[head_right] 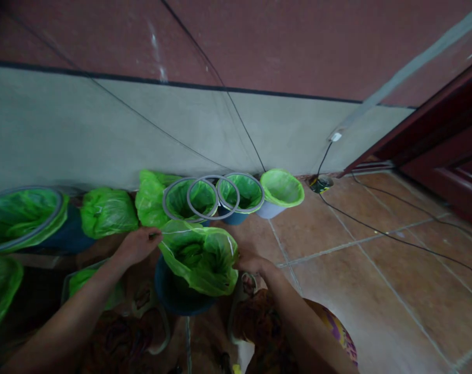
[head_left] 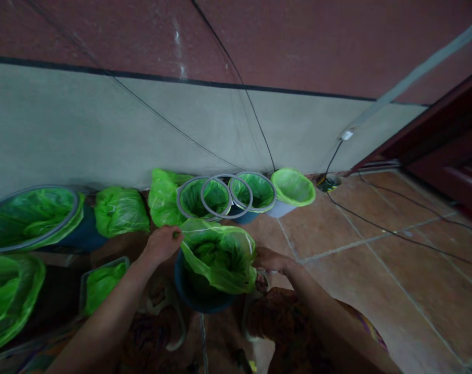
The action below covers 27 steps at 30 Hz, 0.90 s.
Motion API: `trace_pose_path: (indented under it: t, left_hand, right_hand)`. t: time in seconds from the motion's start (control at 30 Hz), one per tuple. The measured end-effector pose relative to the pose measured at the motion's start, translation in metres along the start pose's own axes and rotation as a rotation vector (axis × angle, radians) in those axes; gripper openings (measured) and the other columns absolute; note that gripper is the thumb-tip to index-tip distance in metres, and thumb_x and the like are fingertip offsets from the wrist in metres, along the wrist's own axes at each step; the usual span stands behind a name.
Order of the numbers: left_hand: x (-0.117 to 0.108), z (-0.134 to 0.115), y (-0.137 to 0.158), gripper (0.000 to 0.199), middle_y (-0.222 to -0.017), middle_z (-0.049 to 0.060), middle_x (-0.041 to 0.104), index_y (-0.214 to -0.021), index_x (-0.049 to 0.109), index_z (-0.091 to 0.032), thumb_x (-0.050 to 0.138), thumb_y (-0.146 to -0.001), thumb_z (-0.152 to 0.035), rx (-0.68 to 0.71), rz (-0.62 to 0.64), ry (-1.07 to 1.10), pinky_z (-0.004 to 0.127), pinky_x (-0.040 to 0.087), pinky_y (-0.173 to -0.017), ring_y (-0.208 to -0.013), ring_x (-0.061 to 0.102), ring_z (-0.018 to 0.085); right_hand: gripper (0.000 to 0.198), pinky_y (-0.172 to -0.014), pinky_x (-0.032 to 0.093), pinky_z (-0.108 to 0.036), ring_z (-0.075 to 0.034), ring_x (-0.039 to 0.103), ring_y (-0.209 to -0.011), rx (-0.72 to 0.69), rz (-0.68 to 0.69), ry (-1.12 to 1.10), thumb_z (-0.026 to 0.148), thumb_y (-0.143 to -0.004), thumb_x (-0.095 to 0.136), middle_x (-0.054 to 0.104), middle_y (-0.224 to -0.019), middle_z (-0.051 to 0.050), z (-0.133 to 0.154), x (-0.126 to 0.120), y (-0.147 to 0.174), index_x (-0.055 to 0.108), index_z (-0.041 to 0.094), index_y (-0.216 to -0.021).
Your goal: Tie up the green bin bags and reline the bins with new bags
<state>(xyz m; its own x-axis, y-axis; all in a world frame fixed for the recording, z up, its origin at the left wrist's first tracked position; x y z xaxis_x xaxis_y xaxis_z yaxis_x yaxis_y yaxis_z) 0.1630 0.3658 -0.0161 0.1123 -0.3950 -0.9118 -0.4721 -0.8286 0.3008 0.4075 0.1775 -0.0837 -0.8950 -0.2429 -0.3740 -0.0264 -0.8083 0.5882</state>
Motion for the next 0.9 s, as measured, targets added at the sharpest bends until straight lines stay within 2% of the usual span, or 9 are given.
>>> trace_pose_path:
  t: [0.13, 0.2, 0.3, 0.37, 0.47, 0.53, 0.7, 0.8, 0.9]
  left_hand:
    - [-0.012, -0.001, 0.002, 0.027, -0.084, 0.005, 0.072, -0.100, 0.071, -0.018, 0.055, -0.083, -0.032, 0.002, 0.018, 0.241, 0.028, 0.047, -0.075, -0.080, 0.064, 0.019]
    - [-0.017, -0.010, 0.008, 0.029, -0.074, 0.002, 0.068, -0.101, 0.071, -0.019, 0.062, -0.078, -0.035, 0.046, 0.090, 0.566, 0.026, 0.045, -0.065, -0.068, 0.060, 0.016]
    - [-0.026, -0.032, 0.019, 0.039, -0.072, 0.001, 0.065, -0.106, 0.070, -0.017, 0.071, -0.072, -0.037, 0.127, 0.207, 1.118, 0.022, 0.040, -0.057, -0.060, 0.053, 0.011]
    - [-0.024, -0.048, 0.025, 0.040, -0.073, 0.002, 0.065, -0.105, 0.070, -0.016, 0.075, -0.070, -0.036, 0.157, 0.270, 1.314, 0.020, 0.035, -0.053, -0.058, 0.049, 0.008]
    - [-0.005, -0.070, 0.031, 0.033, -0.070, 0.001, 0.064, -0.097, 0.073, -0.015, 0.078, -0.069, -0.031, 0.144, 0.356, 1.358, 0.018, 0.032, -0.051, -0.056, 0.047, 0.006]
    - [0.003, -0.083, 0.035, 0.031, -0.071, 0.001, 0.065, -0.094, 0.073, -0.014, 0.079, -0.067, -0.028, 0.158, 0.390, 1.395, 0.018, 0.033, -0.051, -0.055, 0.048, 0.006]
    - [-0.030, -0.102, 0.041, 0.033, -0.076, 0.002, 0.067, -0.100, 0.073, -0.017, 0.078, -0.068, -0.021, 0.360, 0.354, 1.597, 0.018, 0.034, -0.051, -0.056, 0.049, 0.006]
    - [-0.050, -0.103, 0.040, 0.030, -0.075, 0.002, 0.067, -0.098, 0.073, -0.017, 0.077, -0.069, -0.022, 0.429, 0.266, 1.600, 0.018, 0.035, -0.051, -0.055, 0.049, 0.005]
    - [-0.051, -0.108, 0.037, 0.025, -0.076, 0.001, 0.068, -0.096, 0.074, -0.016, 0.075, -0.072, -0.022, 0.438, 0.185, 1.464, 0.018, 0.036, -0.052, -0.056, 0.050, 0.006]
  right_hand:
    - [0.026, -0.054, 0.043, -0.020, -0.011, 0.057, -0.064, 0.077, 0.020, -0.186, 0.014, -0.060, 0.068, 0.067, -0.073, 0.001, -0.001, 0.013, -0.002, 0.067, 0.015, -0.086]
    - [0.023, -0.052, 0.043, -0.020, -0.010, 0.056, -0.057, 0.097, 0.042, -0.363, 0.021, -0.059, 0.073, 0.064, -0.066, 0.001, 0.002, 0.015, -0.004, 0.066, 0.014, -0.081]
    - [0.037, -0.058, 0.049, -0.024, -0.011, 0.060, -0.058, 0.037, 0.040, -0.686, 0.029, -0.059, 0.079, 0.067, -0.072, 0.000, 0.018, 0.011, -0.009, 0.066, 0.017, -0.093]
    - [0.044, -0.065, 0.052, -0.028, -0.011, 0.063, -0.061, -0.001, -0.027, -0.808, 0.030, -0.060, 0.081, 0.069, -0.077, 0.000, 0.029, 0.003, -0.013, 0.066, 0.019, -0.099]
    - [0.041, -0.069, 0.052, -0.028, -0.011, 0.063, -0.065, -0.071, -0.098, -0.885, 0.028, -0.060, 0.082, 0.068, -0.077, 0.001, 0.051, -0.002, -0.013, 0.068, 0.019, -0.097]
    - [0.039, -0.072, 0.050, -0.026, -0.010, 0.062, -0.069, -0.198, -0.072, -0.922, 0.026, -0.062, 0.081, 0.067, -0.078, 0.002, 0.078, -0.005, -0.003, 0.069, 0.020, -0.099]
    - [0.046, -0.076, 0.048, -0.031, -0.013, 0.058, -0.074, -0.608, 0.090, -0.923, 0.033, -0.072, 0.075, 0.063, -0.078, 0.002, 0.157, -0.025, 0.049, 0.065, 0.026, -0.116]
    - [0.048, -0.058, 0.042, -0.024, -0.009, 0.048, -0.058, -0.627, 0.103, -0.843, 0.034, -0.073, 0.074, 0.059, -0.074, 0.004, 0.171, -0.024, 0.050, 0.061, 0.026, -0.119]
    - [0.047, -0.051, 0.032, -0.020, -0.005, 0.036, -0.052, -0.564, 0.102, -0.666, 0.032, -0.073, 0.074, 0.052, -0.069, 0.007, 0.170, 0.000, 0.026, 0.059, 0.022, -0.116]
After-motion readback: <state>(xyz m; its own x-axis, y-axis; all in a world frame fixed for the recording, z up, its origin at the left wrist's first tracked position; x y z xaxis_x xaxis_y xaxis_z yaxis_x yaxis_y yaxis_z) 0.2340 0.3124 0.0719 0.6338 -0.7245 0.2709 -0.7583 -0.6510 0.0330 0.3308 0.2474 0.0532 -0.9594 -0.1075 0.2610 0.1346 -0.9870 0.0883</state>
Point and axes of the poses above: each hand's wrist, its own y-axis away from the middle knuckle, its own x-axis out of the palm, z = x × y, the point moved 9 cm from there along -y, towards the middle knuckle
